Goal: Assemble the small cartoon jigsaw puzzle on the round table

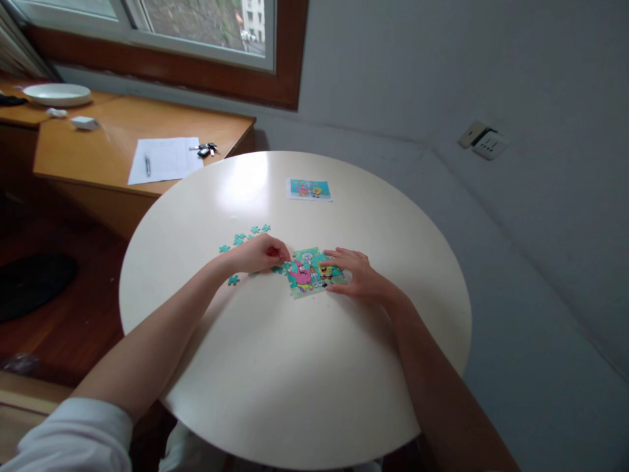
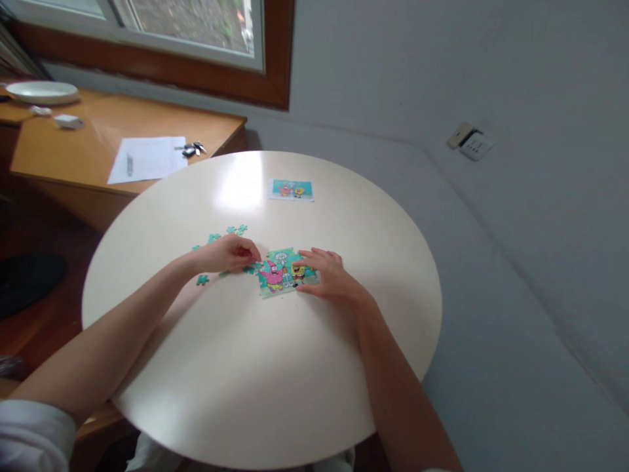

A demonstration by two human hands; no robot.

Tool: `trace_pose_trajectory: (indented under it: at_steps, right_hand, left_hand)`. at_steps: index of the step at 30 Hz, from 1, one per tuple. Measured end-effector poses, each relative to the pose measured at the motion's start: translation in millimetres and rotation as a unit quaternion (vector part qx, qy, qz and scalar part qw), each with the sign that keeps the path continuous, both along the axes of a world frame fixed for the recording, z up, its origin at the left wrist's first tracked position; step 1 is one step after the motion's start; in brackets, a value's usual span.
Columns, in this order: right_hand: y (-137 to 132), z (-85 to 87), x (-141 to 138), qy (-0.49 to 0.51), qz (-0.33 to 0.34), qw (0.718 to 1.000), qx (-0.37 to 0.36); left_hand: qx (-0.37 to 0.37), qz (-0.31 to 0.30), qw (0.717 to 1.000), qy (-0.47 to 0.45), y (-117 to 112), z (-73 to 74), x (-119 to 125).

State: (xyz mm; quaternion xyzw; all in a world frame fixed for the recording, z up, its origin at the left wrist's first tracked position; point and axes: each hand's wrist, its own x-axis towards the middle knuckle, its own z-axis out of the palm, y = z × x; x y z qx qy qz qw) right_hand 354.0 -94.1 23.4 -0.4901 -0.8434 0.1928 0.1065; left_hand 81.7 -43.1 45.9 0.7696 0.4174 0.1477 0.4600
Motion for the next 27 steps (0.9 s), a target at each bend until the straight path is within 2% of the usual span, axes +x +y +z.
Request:
trace_pose_trajectory:
  at_steps: [13, 27]
  right_hand:
    - [0.8, -2.5, 0.6, 0.004, -0.005, 1.0, -0.001]
    - [1.1, -1.5, 0.0, 0.008, -0.007, 1.0, -0.005]
  left_hand:
    - [0.024, -0.011, 1.0, 0.014, 1.8, -7.5, 1.9]
    - [0.02, -0.015, 0.999, 0.024, -0.4, -3.3, 2.0]
